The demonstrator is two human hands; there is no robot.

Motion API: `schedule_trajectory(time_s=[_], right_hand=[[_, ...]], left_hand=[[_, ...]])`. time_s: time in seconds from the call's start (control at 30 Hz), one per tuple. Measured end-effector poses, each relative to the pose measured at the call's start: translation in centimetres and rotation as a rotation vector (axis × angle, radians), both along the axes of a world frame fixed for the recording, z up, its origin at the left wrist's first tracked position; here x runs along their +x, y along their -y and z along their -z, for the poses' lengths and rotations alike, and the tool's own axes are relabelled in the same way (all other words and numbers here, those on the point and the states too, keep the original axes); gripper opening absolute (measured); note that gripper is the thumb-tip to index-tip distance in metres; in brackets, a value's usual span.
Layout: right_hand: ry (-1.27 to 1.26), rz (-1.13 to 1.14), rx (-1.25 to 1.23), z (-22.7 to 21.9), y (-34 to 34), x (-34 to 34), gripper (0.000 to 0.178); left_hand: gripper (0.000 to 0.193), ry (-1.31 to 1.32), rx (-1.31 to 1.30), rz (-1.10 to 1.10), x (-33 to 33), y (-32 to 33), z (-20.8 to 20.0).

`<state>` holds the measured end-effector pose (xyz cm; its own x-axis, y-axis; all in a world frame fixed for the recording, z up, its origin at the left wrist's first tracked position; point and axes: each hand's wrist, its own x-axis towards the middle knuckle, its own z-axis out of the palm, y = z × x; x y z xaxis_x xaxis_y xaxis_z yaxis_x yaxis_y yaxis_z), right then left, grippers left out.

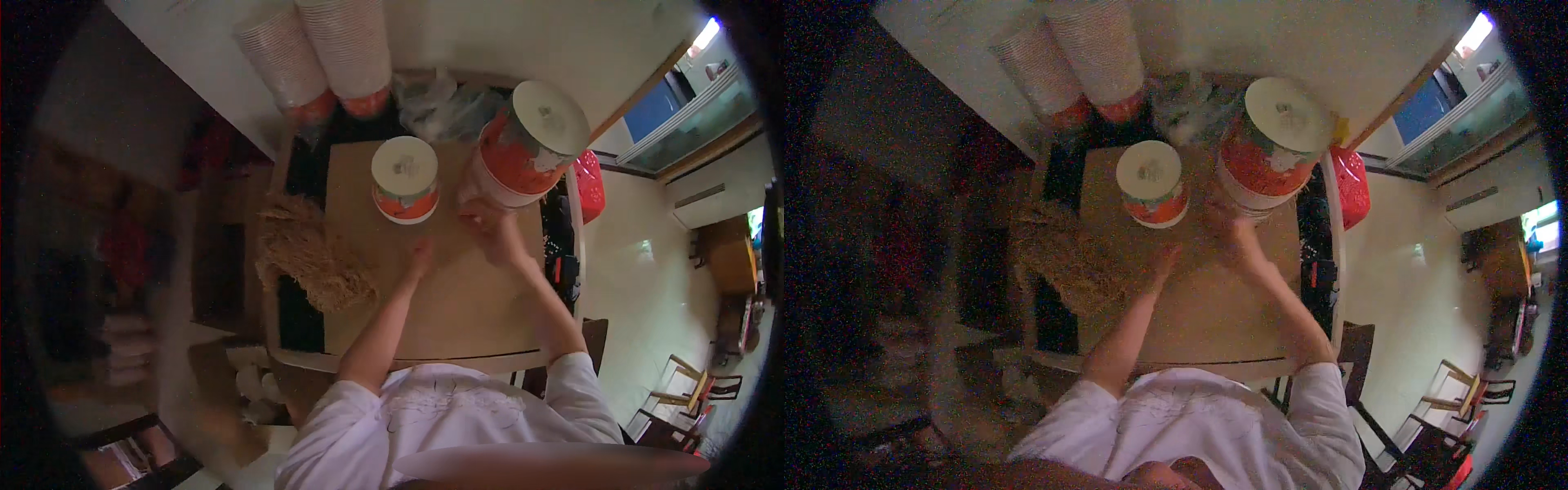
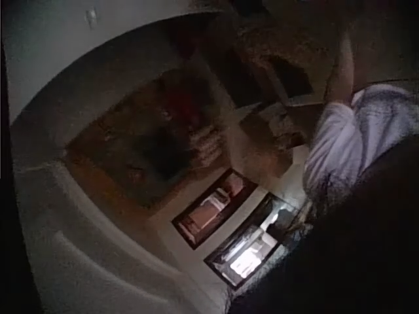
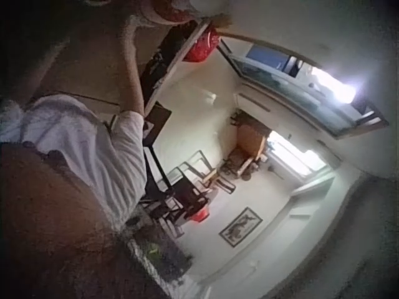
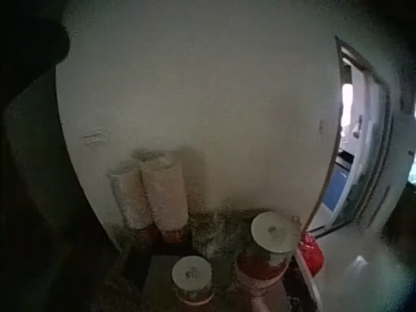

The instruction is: The recorder is preparing decorative paper bowls by placing straw-like filler material inside them and stacking them.

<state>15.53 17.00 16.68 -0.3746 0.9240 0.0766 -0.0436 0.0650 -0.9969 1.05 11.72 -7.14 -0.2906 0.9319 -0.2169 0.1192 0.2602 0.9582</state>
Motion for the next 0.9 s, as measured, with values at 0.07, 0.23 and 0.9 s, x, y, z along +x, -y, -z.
schedule_trajectory(time_s=[0.07,0.23,0.9], right_hand=[[-0.105,-0.168,-0.175,4.8,1.1,-5.8,0.014],[-0.092,0.007,-0.211,22.6,-2.4,-3.5,0.015],[0.918,-0.06,0.693,27.5,-11.0,-4.3,0.022]], left_hand=[[0.029,0.627,-0.038,-0.214,-9.2,3.2,10.5],[0.023,0.767,-0.189,-0.383,-3.2,-3.3,1.1],[0.011,0.463,-0.197,-0.309,-16.4,-7.6,0.2]])
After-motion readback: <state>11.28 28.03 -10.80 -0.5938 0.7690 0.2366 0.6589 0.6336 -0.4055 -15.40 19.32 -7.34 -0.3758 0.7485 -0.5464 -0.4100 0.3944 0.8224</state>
